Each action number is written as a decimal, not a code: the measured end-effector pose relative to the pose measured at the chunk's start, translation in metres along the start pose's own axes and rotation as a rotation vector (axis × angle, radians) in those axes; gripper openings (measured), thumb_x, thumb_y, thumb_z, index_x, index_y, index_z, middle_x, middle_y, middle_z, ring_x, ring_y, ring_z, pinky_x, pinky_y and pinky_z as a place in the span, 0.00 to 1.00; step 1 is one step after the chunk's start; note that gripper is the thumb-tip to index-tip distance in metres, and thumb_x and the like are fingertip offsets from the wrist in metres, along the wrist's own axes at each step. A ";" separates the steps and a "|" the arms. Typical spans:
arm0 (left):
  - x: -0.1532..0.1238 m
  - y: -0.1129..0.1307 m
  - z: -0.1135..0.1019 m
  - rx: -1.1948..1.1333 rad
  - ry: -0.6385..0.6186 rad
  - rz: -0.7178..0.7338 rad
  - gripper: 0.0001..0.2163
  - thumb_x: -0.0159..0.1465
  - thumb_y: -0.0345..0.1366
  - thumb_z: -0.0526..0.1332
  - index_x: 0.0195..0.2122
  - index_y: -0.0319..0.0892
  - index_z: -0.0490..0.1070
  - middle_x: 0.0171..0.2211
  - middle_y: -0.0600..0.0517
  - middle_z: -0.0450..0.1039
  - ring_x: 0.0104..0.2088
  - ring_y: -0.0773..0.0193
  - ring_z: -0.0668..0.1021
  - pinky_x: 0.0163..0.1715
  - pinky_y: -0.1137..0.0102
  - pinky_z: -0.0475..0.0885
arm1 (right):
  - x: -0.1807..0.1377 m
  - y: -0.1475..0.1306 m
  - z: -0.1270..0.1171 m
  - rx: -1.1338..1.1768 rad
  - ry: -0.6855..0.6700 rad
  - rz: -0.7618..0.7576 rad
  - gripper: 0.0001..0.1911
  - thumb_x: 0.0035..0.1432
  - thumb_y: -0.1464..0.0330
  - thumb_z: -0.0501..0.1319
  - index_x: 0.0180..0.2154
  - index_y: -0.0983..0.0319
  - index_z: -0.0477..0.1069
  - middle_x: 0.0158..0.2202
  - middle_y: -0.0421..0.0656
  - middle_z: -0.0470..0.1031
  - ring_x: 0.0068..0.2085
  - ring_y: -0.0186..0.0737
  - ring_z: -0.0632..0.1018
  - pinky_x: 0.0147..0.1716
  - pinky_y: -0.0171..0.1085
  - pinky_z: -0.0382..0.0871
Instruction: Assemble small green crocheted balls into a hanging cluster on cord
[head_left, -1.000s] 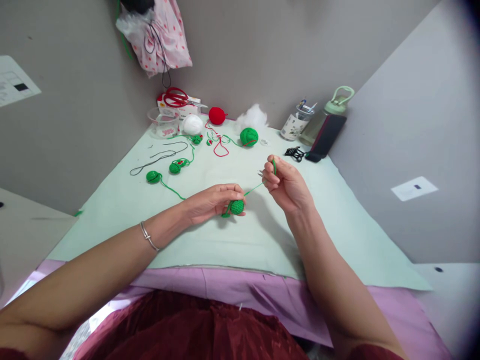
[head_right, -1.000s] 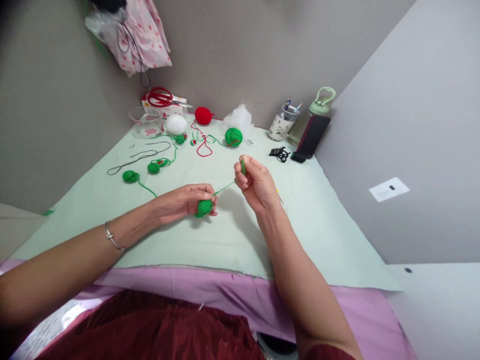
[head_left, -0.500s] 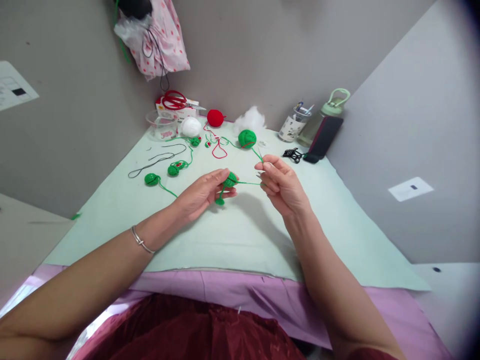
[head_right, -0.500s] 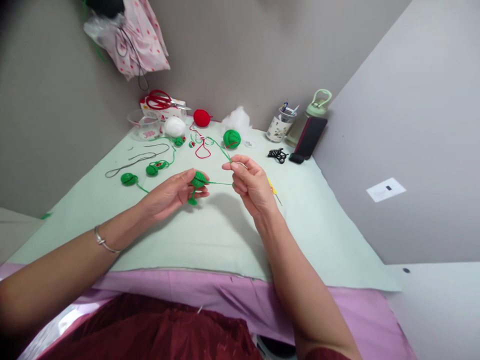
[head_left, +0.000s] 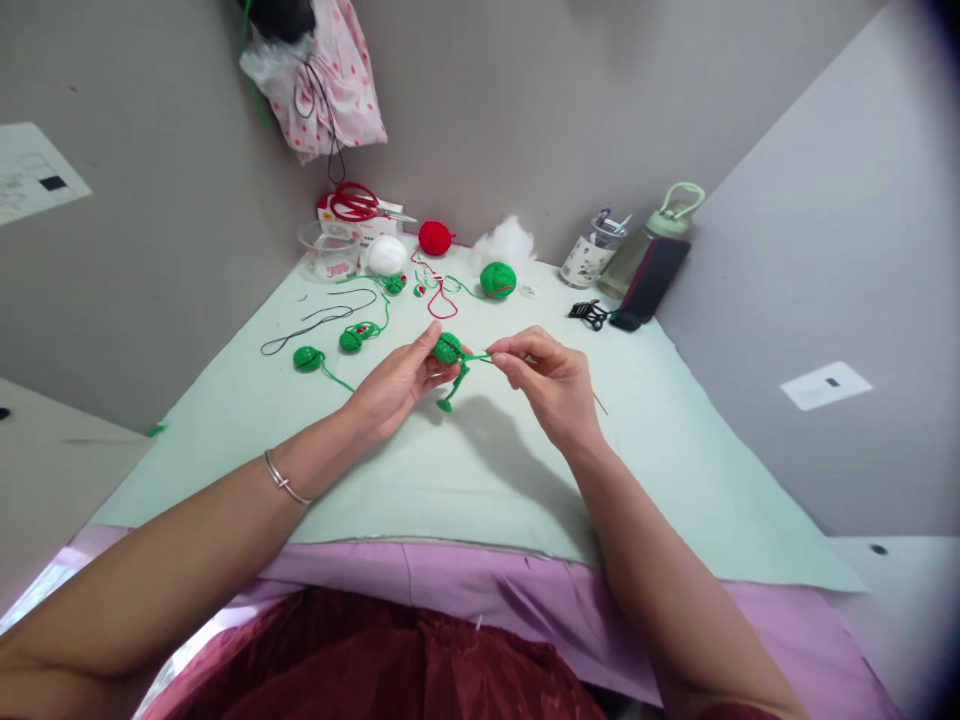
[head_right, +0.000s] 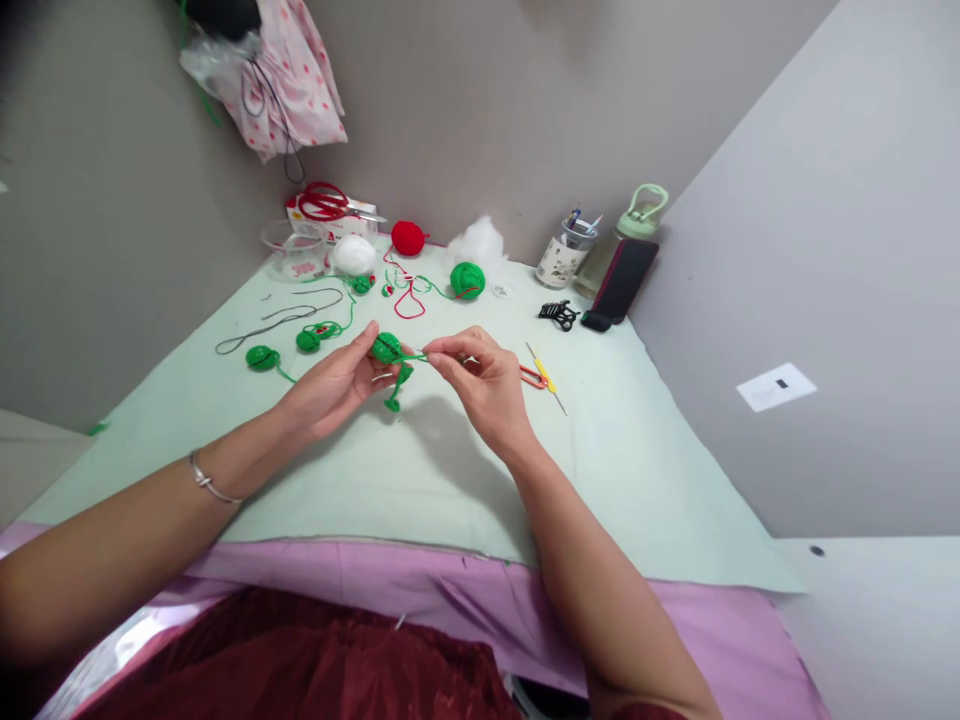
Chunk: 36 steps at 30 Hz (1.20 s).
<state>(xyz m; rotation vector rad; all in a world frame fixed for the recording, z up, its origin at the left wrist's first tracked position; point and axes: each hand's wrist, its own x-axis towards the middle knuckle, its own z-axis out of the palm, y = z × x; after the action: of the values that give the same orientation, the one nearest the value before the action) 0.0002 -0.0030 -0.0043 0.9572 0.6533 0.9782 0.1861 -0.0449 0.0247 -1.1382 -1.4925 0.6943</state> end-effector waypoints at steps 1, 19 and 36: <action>0.000 0.000 0.000 0.004 -0.007 0.001 0.22 0.59 0.58 0.63 0.34 0.41 0.77 0.37 0.48 0.79 0.38 0.62 0.77 0.45 0.66 0.71 | -0.001 0.000 0.001 -0.034 0.002 -0.028 0.07 0.55 0.62 0.69 0.33 0.58 0.80 0.30 0.41 0.71 0.29 0.33 0.69 0.27 0.35 0.63; 0.001 0.001 -0.002 -0.047 -0.032 -0.030 0.19 0.64 0.52 0.61 0.35 0.39 0.78 0.36 0.48 0.77 0.35 0.65 0.75 0.39 0.70 0.71 | -0.006 -0.003 0.002 -0.221 -0.078 -0.185 0.05 0.60 0.72 0.62 0.34 0.59 0.77 0.29 0.39 0.68 0.30 0.34 0.70 0.30 0.36 0.63; 0.002 0.001 -0.002 -0.132 -0.036 -0.085 0.17 0.62 0.51 0.63 0.32 0.40 0.74 0.30 0.51 0.74 0.34 0.65 0.76 0.39 0.69 0.72 | -0.007 -0.003 0.004 -0.178 0.048 -0.149 0.04 0.61 0.67 0.63 0.35 0.57 0.77 0.31 0.41 0.69 0.29 0.35 0.69 0.28 0.37 0.62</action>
<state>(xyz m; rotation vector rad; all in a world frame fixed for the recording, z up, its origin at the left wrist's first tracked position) -0.0014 -0.0004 -0.0046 0.8224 0.5868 0.9157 0.1809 -0.0517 0.0235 -1.1539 -1.6043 0.4365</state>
